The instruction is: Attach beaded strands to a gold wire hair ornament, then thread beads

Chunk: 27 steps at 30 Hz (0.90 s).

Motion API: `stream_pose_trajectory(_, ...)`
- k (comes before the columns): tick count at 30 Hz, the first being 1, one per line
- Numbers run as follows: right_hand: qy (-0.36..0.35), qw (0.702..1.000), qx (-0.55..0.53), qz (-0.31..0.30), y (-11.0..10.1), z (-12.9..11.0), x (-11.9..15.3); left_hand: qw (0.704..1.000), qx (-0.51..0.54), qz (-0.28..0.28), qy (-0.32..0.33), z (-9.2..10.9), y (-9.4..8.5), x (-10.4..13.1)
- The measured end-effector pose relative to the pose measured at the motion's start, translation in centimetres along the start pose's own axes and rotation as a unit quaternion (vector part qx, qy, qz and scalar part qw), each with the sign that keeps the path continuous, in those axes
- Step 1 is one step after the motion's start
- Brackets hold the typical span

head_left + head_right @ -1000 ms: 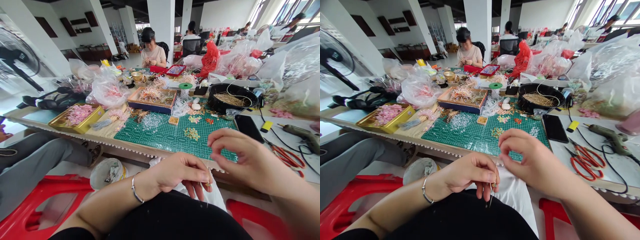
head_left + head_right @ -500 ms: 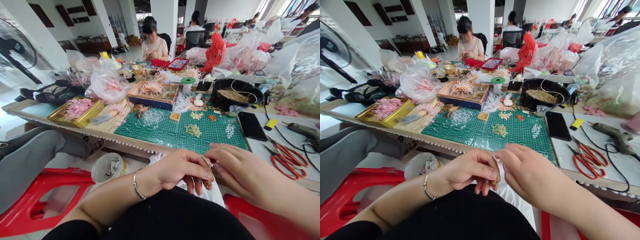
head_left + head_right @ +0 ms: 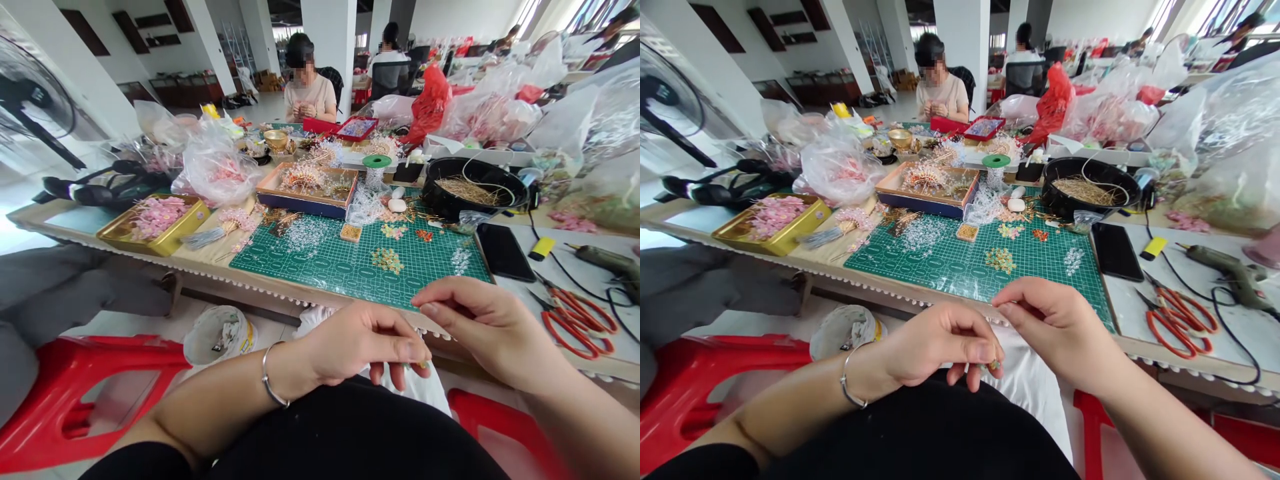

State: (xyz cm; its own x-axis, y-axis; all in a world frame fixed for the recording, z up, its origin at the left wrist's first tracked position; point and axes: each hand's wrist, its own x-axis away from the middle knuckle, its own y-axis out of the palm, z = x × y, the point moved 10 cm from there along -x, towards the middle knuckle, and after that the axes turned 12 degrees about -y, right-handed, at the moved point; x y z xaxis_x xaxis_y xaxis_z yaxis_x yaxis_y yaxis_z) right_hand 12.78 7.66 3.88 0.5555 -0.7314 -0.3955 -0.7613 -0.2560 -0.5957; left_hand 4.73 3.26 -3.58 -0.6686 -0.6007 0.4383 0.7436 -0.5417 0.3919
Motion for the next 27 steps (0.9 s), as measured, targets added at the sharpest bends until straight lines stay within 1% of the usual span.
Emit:
stream_pose_trajectory(2,0.008,0.999,0.013,0.030,-0.8,0.5,0.6,0.999,-0.033,0.022,0.032,0.7,0.0,0.7)
stream_pose_trajectory(5,0.027,0.999,0.005,0.033,-1.2,1.0,1.3,0.990,-0.121,0.034,0.058,1.8,0.6,1.6)
stream_pose_trajectory(7,0.030,0.999,0.013,0.029,-1.4,1.0,1.5,0.972,-0.210,0.061,0.083,2.6,0.8,2.1)
stream_pose_trajectory(8,0.025,0.999,0.026,0.023,-1.4,0.8,1.6,0.957,-0.258,0.083,0.103,3.1,0.8,2.3)
stream_pose_trajectory(10,-0.014,0.997,0.077,0.007,-1.4,0.0,1.7,0.919,-0.337,0.138,0.151,4.2,0.6,2.7)
stream_pose_trajectory(12,-0.087,0.984,0.156,-0.004,-1.3,-1.7,1.8,0.886,-0.380,0.188,0.186,4.9,0.2,3.0)
stream_pose_trajectory(13,-0.130,0.971,0.200,-0.004,-1.2,-2.8,2.0,0.876,-0.391,0.205,0.193,5.0,0.1,3.0)
stream_pose_trajectory(15,-0.204,0.941,0.269,-0.002,-0.6,-4.9,2.5,0.864,-0.406,0.219,0.202,5.2,0.1,3.0)
stream_pose_trajectory(16,-0.227,0.930,0.289,-0.007,-0.2,-5.6,2.7,0.862,-0.410,0.218,0.205,5.2,0.2,3.0)
stream_pose_trajectory(17,-0.239,0.925,0.294,-0.017,0.4,-6.1,2.8,0.861,-0.412,0.217,0.207,5.2,0.3,3.0)
stream_pose_trajectory(18,-0.234,0.929,0.284,-0.033,1.0,-6.1,2.9,0.859,-0.413,0.217,0.211,5.3,0.3,3.0)
stream_pose_trajectory(19,-0.207,0.942,0.260,-0.053,1.5,-5.7,2.9,0.855,-0.417,0.220,0.216,5.5,0.4,3.1)
stream_pose_trajectory(21,-0.103,0.973,0.184,-0.097,2.5,-3.6,3.2,0.836,-0.443,0.224,0.235,5.8,0.8,3.3)
stream_pose_trajectory(22,-0.042,0.982,0.140,-0.119,3.0,-2.3,3.6,0.818,-0.470,0.217,0.250,5.9,1.2,3.4)
stream_pose_trajectory(23,0.009,0.985,0.101,-0.138,3.5,-1.1,4.2,0.795,-0.504,0.204,0.269,6.0,1.7,3.5)
stream_pose_trajectory(24,0.046,0.984,0.074,-0.153,3.8,-0.2,4.8,0.765,-0.542,0.192,0.289,6.0,2.3,3.7)
stream_pose_trajectory(26,0.073,0.981,0.052,-0.174,3.9,1.0,5.9,0.701,-0.614,0.183,0.315,6.1,2.7,4.2)
stream_pose_trajectory(27,0.078,0.978,0.056,-0.183,3.8,1.5,6.4,0.674,-0.640,0.187,0.319,6.2,2.5,4.4)
